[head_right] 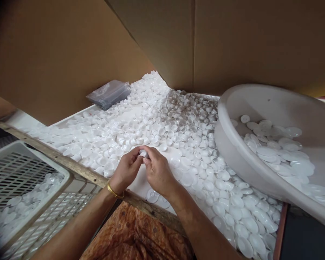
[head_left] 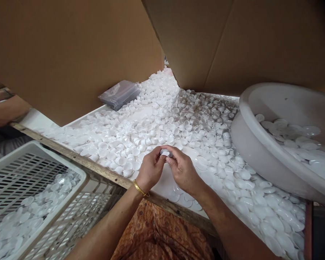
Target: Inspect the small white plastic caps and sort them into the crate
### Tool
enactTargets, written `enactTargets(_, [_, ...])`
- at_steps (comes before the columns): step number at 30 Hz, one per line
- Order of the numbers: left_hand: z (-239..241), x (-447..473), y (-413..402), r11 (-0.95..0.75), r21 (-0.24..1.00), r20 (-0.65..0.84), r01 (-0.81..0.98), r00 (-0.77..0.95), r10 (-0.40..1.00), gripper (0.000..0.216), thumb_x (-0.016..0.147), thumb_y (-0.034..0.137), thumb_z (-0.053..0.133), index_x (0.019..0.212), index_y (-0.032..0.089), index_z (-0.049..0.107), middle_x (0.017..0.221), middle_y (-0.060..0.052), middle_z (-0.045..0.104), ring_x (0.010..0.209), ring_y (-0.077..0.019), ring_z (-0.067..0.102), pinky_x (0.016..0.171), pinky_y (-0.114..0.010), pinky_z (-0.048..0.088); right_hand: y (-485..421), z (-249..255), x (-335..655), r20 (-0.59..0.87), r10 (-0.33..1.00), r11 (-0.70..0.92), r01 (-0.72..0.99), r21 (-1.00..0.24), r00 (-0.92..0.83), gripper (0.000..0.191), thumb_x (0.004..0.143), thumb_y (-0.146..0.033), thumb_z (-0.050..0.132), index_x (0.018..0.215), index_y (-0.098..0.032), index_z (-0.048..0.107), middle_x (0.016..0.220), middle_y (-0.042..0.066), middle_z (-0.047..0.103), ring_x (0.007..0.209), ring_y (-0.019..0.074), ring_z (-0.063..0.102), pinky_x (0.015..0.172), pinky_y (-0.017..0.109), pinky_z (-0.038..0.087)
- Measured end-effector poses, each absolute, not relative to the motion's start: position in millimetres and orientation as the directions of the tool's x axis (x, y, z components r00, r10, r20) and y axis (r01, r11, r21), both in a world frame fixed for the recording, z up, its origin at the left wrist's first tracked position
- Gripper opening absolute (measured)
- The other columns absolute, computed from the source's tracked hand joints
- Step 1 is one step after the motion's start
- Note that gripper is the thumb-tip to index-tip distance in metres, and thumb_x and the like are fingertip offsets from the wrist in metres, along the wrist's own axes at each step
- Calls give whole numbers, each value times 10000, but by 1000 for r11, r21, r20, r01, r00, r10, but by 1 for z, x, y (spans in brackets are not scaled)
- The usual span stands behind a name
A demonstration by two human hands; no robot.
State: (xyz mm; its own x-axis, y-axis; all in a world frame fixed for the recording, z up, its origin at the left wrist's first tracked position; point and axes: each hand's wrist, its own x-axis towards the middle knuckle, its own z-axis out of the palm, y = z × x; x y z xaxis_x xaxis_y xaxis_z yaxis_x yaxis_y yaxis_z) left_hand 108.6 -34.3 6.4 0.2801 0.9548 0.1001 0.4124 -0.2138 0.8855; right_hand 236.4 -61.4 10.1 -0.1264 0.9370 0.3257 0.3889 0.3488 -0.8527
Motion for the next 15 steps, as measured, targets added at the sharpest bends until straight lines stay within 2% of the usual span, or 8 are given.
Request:
enactTargets(4, [3,117,-38,-220,837,138,500,195,971,176,793,205,395,856,150,549,546,47,442,514,-105,415,503,-229,293,-62,7,233,353,935,332,439,-835,-36,362,824,-112,377,1139,-216,522,1060,51,605,951,166,562,848,302,452])
enactTargets(8, [2,124,-37,-210,858,123,469,209,970,158,797,221,393,805,153,535,573,39,467,539,-106,436,523,-226,333,-65,8,228,332,943,302,444,-844,-10,362,841,-143,388,1172,-213,516,1115,61,594,977,169,563,865,312,453])
enactTargets(10, [9,118,-35,-181,898,80,401,256,963,174,802,243,409,838,149,551,653,13,543,621,-122,509,585,-236,392,-66,14,229,277,955,295,383,-875,-103,415,861,-179,407,1272,-235,434,1170,58,571,993,159,563,866,310,459])
enactTargets(12, [22,99,-34,-94,939,-7,332,291,957,228,821,285,421,927,148,569,770,-22,616,734,-152,582,652,-263,443,-65,22,240,178,965,234,326,-916,-194,528,880,-233,429,1377,-285,262,1245,58,528,996,153,570,818,301,484])
enactTargets(14, [37,60,-34,16,922,-109,386,220,969,309,844,358,424,1035,160,564,843,-43,658,787,-180,620,678,-301,469,-62,30,261,70,984,128,371,-920,-164,573,894,-282,431,1401,-323,168,1297,67,488,985,161,580,742,294,502])
enactTargets(15, [43,34,-34,51,875,-129,480,130,983,340,845,401,429,1047,167,571,832,-44,672,771,-188,629,674,-319,473,-59,33,276,25,995,65,455,-888,-94,531,896,-294,429,1384,-318,224,1291,76,491,970,171,585,714,296,501])
